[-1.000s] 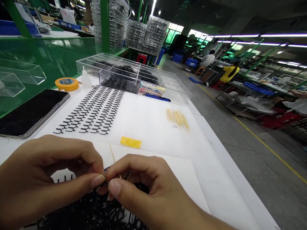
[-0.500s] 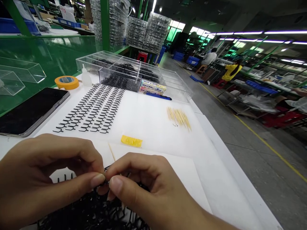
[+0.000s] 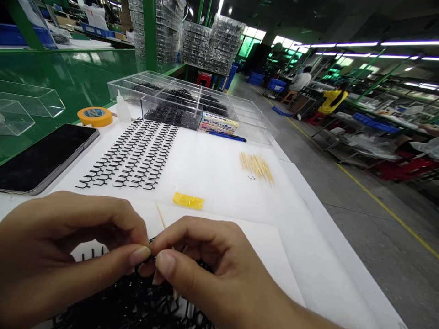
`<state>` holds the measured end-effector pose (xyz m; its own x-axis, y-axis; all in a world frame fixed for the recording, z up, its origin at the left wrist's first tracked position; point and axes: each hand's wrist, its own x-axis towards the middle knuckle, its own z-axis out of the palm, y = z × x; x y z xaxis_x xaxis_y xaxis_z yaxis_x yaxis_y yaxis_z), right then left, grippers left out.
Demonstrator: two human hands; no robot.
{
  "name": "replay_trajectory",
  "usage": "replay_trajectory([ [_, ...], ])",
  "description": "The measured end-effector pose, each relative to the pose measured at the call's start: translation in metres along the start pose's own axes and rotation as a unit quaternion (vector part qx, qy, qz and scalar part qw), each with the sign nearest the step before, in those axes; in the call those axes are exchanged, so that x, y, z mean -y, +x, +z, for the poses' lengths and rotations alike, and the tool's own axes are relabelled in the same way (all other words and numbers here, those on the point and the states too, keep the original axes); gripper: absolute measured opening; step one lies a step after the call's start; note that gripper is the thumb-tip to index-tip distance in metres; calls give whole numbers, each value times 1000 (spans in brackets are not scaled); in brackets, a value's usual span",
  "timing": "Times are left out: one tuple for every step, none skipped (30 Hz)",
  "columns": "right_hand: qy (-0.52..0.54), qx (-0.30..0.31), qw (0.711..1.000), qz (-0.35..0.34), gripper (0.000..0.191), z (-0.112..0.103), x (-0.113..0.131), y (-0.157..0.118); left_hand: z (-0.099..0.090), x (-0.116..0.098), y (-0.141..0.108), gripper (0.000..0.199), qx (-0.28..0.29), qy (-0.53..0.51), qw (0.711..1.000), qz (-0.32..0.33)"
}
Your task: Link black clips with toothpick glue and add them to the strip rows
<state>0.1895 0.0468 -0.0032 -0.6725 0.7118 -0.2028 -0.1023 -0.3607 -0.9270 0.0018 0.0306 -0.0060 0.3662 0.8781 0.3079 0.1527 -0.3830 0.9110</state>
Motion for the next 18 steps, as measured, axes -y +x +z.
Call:
replay_trajectory([
  [0,-1,1000,0,7,0,0,0,0,0,0,13,0,3,1000,0],
  [0,-1,1000,2,6,0,0,0,1,0,1,13,1,5,1000,1],
  [-1,-2,1000,3,6,-1,0,0,1,0,1,13,3,6,1000,2],
  [-3,-4,1000,6,6,-1,-1,1,1,0,2,13,2,5,1000,4],
  [-3,-6,1000,7,6,-1,-1,1,1,0,2,13,3,3,1000,5],
  [-4,-8,1000,7,6,-1,-1,1,1,1,2,13,3,1,1000,5],
  [-5,-12,1000,5,6,-1,-1,1,1,1,2,13,1,1,1000,4],
  [-8,-13,1000,4,6,-1,-1,1,1,1,2,13,-1,2,1000,3],
  [-9,-16,1000,4,6,-1,-2,2,1,1,1,14,-4,3,1000,1],
  [-10,-18,1000,4,5,-1,-2,2,1,1,1,14,-6,4,1000,0],
  [-12,-21,1000,4,5,-1,-2,2,2,1,1,14,-9,6,1000,-1],
  [-12,-24,1000,4,5,-1,-2,2,2,1,0,14,-13,8,1000,1],
  [-14,-27,1000,3,5,-1,-2,1,2,1,0,14,-17,10,1000,1],
  [-14,-30,999,3,5,-1,-1,1,2,2,0,14,-18,13,1000,1],
  [-13,-34,999,1,5,-1,-1,0,3,2,0,13,-20,13,1000,4],
  [-12,-35,999,0,5,0,-1,-1,3,3,-1,13,-21,9,1000,8],
  [-8,-36,999,-2,6,0,-1,-1,3,4,-1,13,-21,2,1000,15],
  [-5,-36,999,-2,6,1,-1,-2,3,4,-1,13,-21,-6,1000,21],
])
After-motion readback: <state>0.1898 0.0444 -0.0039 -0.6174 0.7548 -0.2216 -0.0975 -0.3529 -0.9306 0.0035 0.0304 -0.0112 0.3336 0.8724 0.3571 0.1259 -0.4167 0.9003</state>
